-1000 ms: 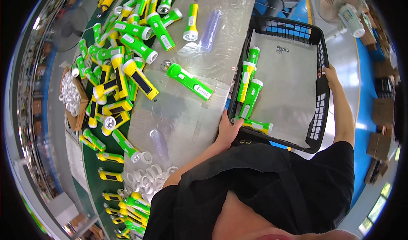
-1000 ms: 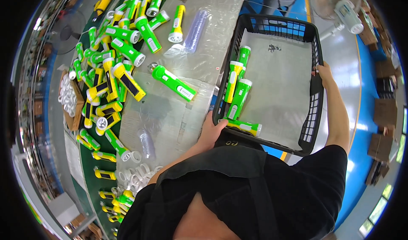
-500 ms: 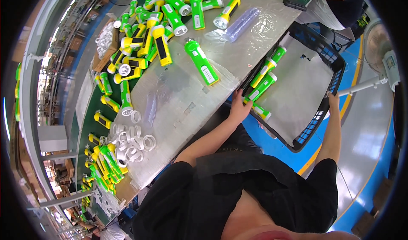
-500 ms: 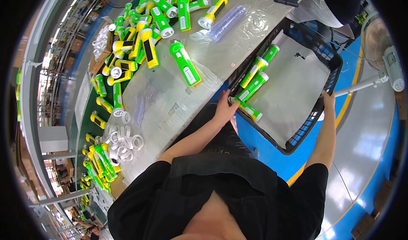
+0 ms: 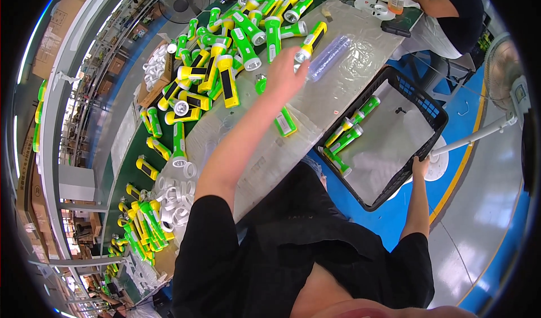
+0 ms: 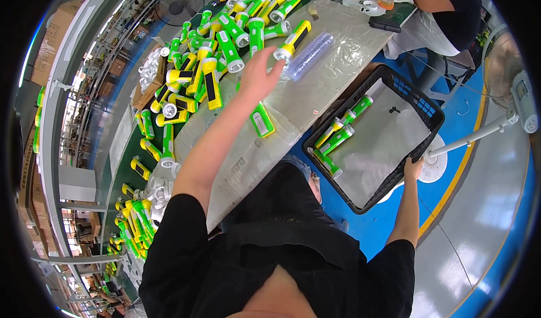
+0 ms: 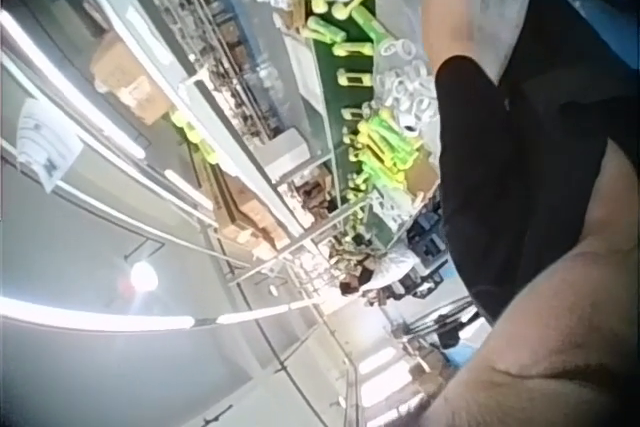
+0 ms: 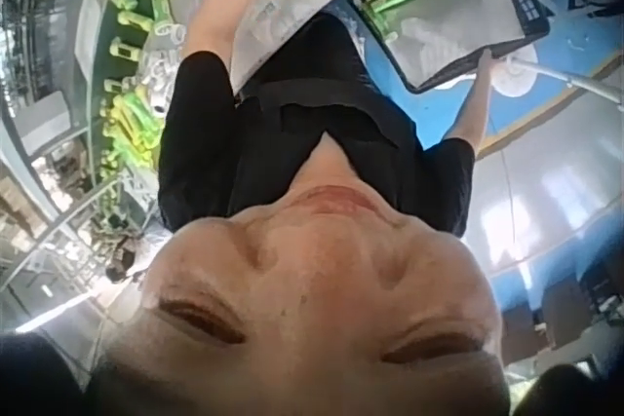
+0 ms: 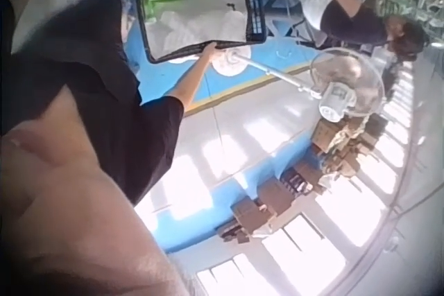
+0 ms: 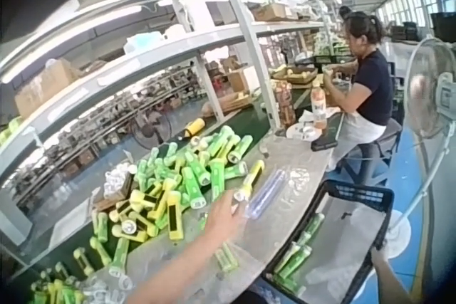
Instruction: Worker assembles plastic flashlights by fitting reflectors and lens caps onto the housing at an assembly line.
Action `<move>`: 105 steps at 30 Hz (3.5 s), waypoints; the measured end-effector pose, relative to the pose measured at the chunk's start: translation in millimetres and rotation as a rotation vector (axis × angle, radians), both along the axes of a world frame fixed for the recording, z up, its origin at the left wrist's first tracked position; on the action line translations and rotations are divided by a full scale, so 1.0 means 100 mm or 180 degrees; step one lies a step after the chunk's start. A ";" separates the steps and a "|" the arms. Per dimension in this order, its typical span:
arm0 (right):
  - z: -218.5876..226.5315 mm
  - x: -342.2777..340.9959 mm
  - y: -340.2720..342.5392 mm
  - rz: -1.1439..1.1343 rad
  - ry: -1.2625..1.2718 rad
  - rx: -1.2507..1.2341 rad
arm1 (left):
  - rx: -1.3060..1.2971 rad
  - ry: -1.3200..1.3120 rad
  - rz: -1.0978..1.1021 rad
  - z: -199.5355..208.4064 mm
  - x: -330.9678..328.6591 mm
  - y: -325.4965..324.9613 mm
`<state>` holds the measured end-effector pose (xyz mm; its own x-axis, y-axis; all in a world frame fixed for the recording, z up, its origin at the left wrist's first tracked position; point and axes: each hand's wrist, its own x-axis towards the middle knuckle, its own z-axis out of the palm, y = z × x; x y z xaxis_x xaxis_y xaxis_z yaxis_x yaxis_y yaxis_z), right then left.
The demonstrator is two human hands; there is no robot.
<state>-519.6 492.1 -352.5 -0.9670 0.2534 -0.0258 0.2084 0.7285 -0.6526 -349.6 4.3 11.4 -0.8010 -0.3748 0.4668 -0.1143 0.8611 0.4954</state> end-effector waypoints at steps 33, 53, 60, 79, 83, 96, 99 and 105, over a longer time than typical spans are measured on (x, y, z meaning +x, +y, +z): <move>3.69 2.79 -2.78 0.4211 -0.1957 -0.3753 | 0.2621 -0.0746 -0.1017 0.47 2.21 0.21; 3.42 3.57 -2.82 0.4290 -0.1724 -0.3435 | 0.2396 0.0154 -0.1207 0.06 2.86 0.37; 3.32 3.38 -2.96 0.4359 -0.1605 -0.3716 | 0.2083 0.0020 -0.1147 0.16 2.78 0.17; -0.37 0.54 -1.71 0.0291 -0.0857 -0.0959 | -0.2567 -0.1816 0.0267 0.11 1.29 -2.92; -0.14 0.13 -1.47 0.0204 0.0826 -0.0097 | -0.2132 -0.2142 0.0416 0.32 1.37 -3.05; 4.05 0.75 -5.04 0.4536 0.1602 -0.0625 | 0.2019 -0.0987 0.1062 0.23 1.15 -2.81; 3.95 0.55 -6.01 0.3914 0.1205 0.1211 | 0.0970 -0.1431 0.0868 0.06 1.00 -2.51; 3.83 0.52 -6.51 0.3657 0.0406 0.1407 | 0.0491 -0.1976 0.0865 0.06 0.94 -2.12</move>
<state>-467.4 -158.8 31.0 -0.6237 -0.7805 -0.0432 -0.7441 0.6097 -0.2730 -255.6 -207.4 17.8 -0.7708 -0.6252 -0.1223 -0.6178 0.6868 0.3830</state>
